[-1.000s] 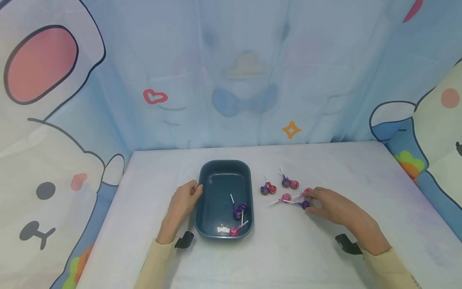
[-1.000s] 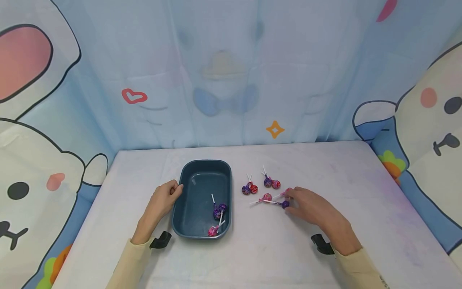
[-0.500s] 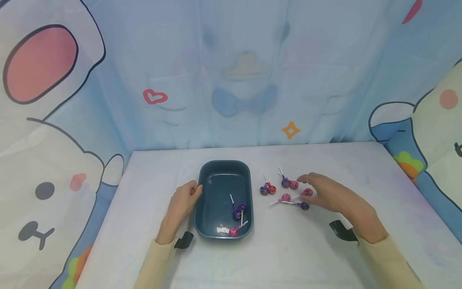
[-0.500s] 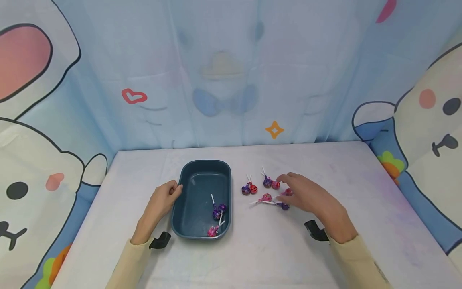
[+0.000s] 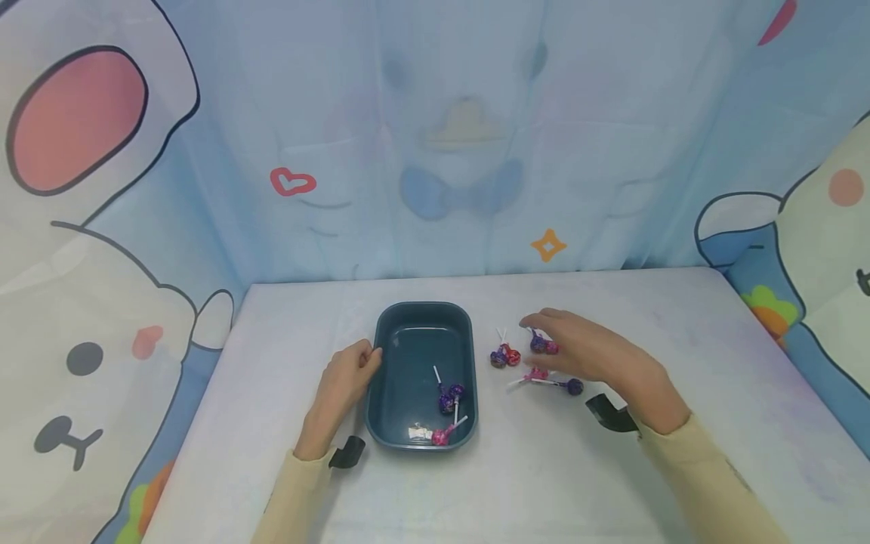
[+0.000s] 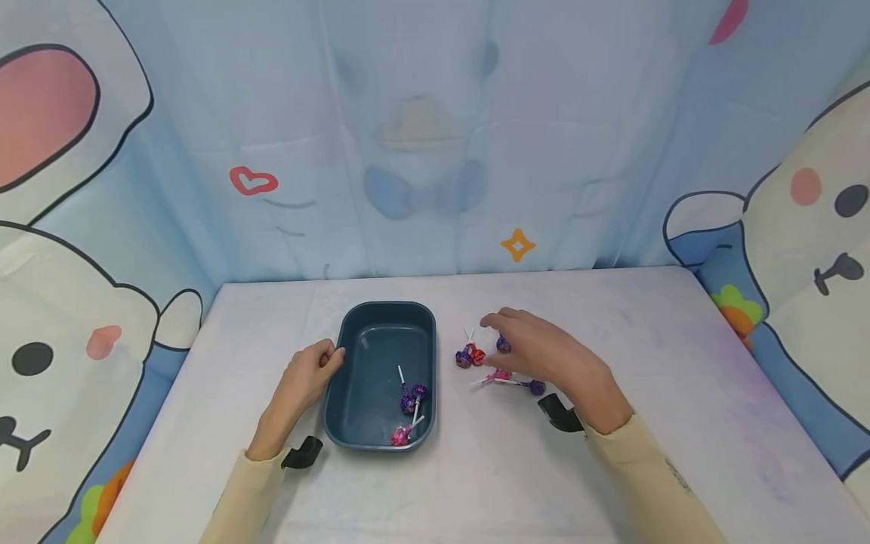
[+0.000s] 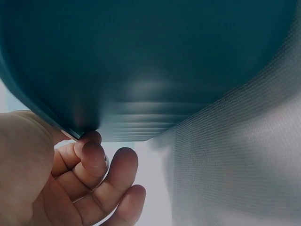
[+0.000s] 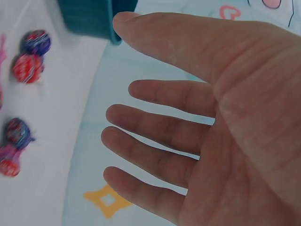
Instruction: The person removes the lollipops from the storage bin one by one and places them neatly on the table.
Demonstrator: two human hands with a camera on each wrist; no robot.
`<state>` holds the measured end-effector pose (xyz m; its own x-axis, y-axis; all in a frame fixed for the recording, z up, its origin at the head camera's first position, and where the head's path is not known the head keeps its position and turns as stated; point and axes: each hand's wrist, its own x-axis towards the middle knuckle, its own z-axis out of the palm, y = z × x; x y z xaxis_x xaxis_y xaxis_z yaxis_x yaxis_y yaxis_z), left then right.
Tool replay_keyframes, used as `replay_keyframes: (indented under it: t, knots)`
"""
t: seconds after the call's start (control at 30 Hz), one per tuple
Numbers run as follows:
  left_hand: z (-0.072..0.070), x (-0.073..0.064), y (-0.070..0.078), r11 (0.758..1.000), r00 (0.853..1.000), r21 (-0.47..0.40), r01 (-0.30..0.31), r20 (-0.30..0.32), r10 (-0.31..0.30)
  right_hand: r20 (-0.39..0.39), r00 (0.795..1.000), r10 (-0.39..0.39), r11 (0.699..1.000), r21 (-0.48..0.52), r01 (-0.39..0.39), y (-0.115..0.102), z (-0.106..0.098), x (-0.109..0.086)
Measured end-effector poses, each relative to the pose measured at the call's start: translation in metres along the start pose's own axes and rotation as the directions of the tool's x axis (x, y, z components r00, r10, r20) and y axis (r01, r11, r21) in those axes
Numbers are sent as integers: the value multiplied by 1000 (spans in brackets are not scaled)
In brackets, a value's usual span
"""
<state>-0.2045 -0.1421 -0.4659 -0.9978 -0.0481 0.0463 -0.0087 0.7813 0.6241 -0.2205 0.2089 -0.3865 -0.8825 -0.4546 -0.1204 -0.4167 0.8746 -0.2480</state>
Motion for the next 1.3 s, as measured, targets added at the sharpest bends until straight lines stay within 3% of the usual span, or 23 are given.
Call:
replay_keyframes:
  t: [0.3,0.57,0.97,1.13,1.3]
  knots:
    - [0,0,0,1000,1000,5,11,0,-11,17,997,-79,996,-41,79,-34,-10,15]
    - [0,-1,0,1000,1000,0,8,2,-8,38,983,-181,979,-92,184,-61,-4,24]
    - [1,0,-1,1000,1000,3,7,-8,-7,112,942,-316,923,-193,333,-95,8,35]
    - [2,0,-1,1000,1000,2,10,-7,-10,150,913,-379,891,-209,404,-107,18,38]
    - [2,1,-1,1000,1000,-1,6,-9,-6,193,878,-438,839,-262,476,-117,32,39]
